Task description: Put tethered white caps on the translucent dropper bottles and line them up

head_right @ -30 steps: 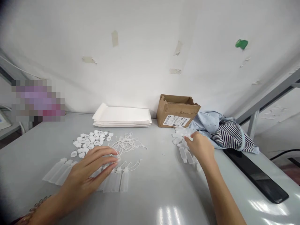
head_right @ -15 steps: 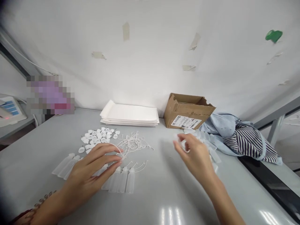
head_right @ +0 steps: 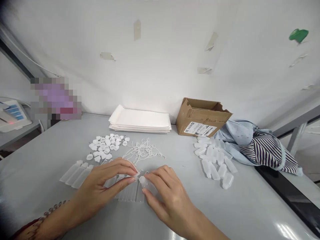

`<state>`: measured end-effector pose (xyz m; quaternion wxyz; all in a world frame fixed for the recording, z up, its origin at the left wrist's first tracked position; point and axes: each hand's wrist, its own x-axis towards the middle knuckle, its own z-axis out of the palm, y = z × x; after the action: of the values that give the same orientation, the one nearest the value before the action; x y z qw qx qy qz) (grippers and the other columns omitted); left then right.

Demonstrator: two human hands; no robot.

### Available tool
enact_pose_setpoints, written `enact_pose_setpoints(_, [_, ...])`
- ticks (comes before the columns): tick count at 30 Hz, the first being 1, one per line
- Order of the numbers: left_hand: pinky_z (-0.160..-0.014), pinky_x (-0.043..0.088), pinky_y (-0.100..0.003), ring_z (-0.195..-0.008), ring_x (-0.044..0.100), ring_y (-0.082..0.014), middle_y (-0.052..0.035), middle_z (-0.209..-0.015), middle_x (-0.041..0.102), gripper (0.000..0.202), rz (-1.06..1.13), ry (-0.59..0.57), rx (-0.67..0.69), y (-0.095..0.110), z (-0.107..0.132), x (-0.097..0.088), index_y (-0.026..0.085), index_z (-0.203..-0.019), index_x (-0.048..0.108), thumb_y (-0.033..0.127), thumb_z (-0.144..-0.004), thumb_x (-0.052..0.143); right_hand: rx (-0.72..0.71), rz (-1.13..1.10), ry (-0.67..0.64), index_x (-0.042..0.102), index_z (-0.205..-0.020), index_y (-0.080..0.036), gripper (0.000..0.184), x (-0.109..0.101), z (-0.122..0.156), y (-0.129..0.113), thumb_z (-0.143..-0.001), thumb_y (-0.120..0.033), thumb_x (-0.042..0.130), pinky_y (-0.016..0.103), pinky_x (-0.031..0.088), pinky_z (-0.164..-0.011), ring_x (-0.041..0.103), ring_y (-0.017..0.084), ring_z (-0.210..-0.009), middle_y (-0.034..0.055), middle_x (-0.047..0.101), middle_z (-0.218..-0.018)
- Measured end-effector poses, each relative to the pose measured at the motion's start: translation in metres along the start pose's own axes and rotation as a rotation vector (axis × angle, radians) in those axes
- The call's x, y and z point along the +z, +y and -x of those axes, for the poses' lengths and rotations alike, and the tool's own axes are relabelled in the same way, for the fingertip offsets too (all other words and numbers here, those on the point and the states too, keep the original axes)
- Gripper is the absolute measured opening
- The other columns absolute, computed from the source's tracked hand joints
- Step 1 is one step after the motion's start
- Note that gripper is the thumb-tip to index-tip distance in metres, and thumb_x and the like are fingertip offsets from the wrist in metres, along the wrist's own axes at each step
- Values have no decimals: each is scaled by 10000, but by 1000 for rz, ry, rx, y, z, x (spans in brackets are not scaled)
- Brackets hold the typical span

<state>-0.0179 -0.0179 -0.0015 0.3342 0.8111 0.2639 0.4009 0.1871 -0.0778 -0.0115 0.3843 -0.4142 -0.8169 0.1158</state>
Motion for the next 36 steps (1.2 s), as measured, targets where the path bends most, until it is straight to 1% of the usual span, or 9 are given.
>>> enact_pose_setpoints(5, [-770, 513, -191, -832, 650, -105, 9, -886, 695, 185, 49, -17, 0, 0, 1, 2, 198, -895, 682, 31, -839, 625, -1, -36, -2, 537, -1159, -162, 308, 3, 1, -1, -865, -89, 589, 343, 534, -704, 564, 196, -852, 88, 619, -955])
enact_pose_setpoints(12, [-758, 535, -221, -833, 655, -128, -12, -899, 692, 192, 34, -33, 43, 0, 3, 4, 194, -920, 681, 33, -853, 601, -14, -12, 29, 532, -1174, -182, 318, 5, 2, 2, -869, -113, 590, 348, 540, -700, 574, 197, -839, 80, 623, -950])
enact_pose_setpoints(15, [-762, 540, -231, -849, 650, -136, -28, -915, 682, 197, -13, -39, 74, 0, 5, 4, 184, -948, 680, 33, -857, 591, -8, 11, 36, 491, -1240, -184, 369, 6, 2, 2, -883, -138, 572, 348, 543, -684, 582, 201, -822, 79, 623, -922])
enact_pose_setpoints(18, [-746, 550, -243, -845, 646, -144, -36, -912, 676, 192, -64, -44, 117, 1, 5, 4, 179, -969, 672, 46, -856, 593, -12, 48, 48, 404, -1343, -186, 461, 6, 3, 2, -904, -163, 540, 357, 543, -668, 584, 208, -800, 75, 619, -883])
enact_pose_setpoints(20, [-743, 551, -250, -840, 644, -146, -38, -902, 674, 184, -77, -38, 143, 1, 5, 5, 173, -968, 665, 49, -861, 582, -24, 63, 48, 379, -1365, -181, 487, 7, 3, 2, -905, -154, 536, 364, 540, -671, 583, 210, -799, 80, 620, -886])
enact_pose_setpoints(23, [-750, 541, -253, -826, 643, -142, -40, -881, 674, 186, -77, -27, 161, 1, 4, 6, 159, -951, 662, 28, -865, 562, -33, 66, 41, 380, -1359, -168, 495, 7, 4, 2, -895, -137, 552, 369, 533, -678, 574, 214, -807, 89, 621, -899])
enact_pose_setpoints(29, [-745, 535, -251, -805, 642, -140, -37, -858, 672, 172, -44, -21, 137, 2, 5, 6, 161, -923, 662, 28, -843, 589, -46, 67, 44, 387, -1344, -161, 487, 8, 4, 2, -889, -123, 556, 368, 524, -672, 566, 217, -808, 91, 621, -902])
enact_pose_setpoints(36, [-723, 526, -242, -801, 635, -136, -23, -841, 666, 177, -19, -34, 100, 3, 5, 6, 177, -901, 665, 38, -861, 564, -61, 80, 65, 386, -1349, -165, 485, 8, 4, 1, -892, -137, 548, 364, 527, -664, 584, 213, -796, 85, 627, -892])
